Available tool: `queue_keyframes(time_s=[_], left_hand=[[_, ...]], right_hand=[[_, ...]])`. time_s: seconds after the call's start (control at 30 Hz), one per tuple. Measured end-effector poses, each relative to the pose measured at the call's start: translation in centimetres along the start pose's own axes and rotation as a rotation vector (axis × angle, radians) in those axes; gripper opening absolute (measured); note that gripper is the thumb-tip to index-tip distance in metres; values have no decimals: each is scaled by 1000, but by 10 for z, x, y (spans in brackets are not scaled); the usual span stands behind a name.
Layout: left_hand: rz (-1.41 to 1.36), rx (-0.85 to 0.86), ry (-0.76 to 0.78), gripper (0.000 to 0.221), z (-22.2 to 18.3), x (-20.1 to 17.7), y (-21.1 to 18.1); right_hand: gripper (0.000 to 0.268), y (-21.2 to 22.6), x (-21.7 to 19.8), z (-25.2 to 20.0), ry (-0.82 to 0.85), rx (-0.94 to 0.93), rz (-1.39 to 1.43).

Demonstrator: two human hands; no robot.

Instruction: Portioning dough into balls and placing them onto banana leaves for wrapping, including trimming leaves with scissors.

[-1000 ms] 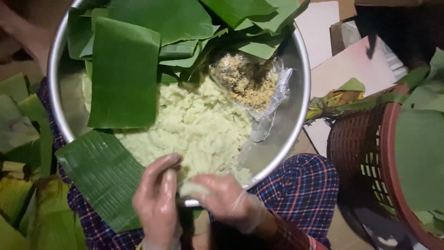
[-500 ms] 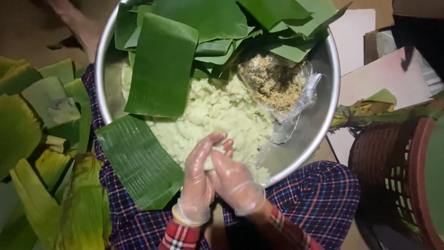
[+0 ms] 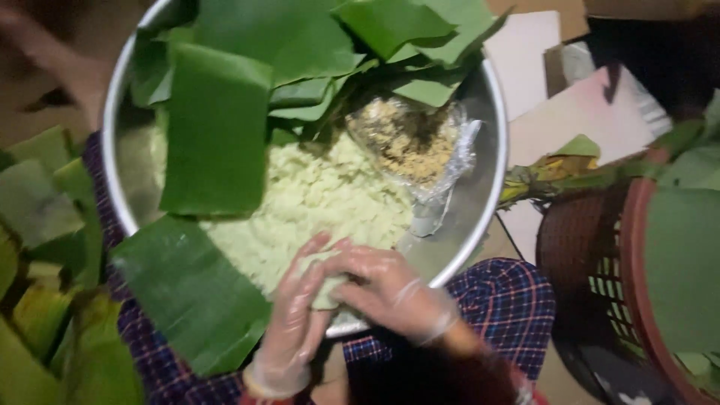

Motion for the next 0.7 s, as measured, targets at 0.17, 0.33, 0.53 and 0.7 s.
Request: queue_keyframes(time_s=[0.17, 0.33, 0.53, 0.7], left_hand=[[-203, 141, -90, 54, 16, -47, 12], [-161, 162, -227, 35, 20, -31, 12], [-237, 47, -31, 49, 20, -12, 8], [57, 10, -67, 88, 13, 0, 6]], right_hand=[[30, -79, -107, 26, -278, 252, -379], [27, -147, -116, 71, 49, 644, -795], [11, -171, -114, 74, -147, 307, -891], [58, -100, -121, 74, 15, 683, -593]])
Point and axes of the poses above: each hand's wrist, its own z-axis towards the middle knuckle, its own x-axis out of the palm, y = z × x, the point moved 2 cm from there along z, towards the middle knuckle, and after that the axes turned 2 degrees about -z, right-handed, at the moved point
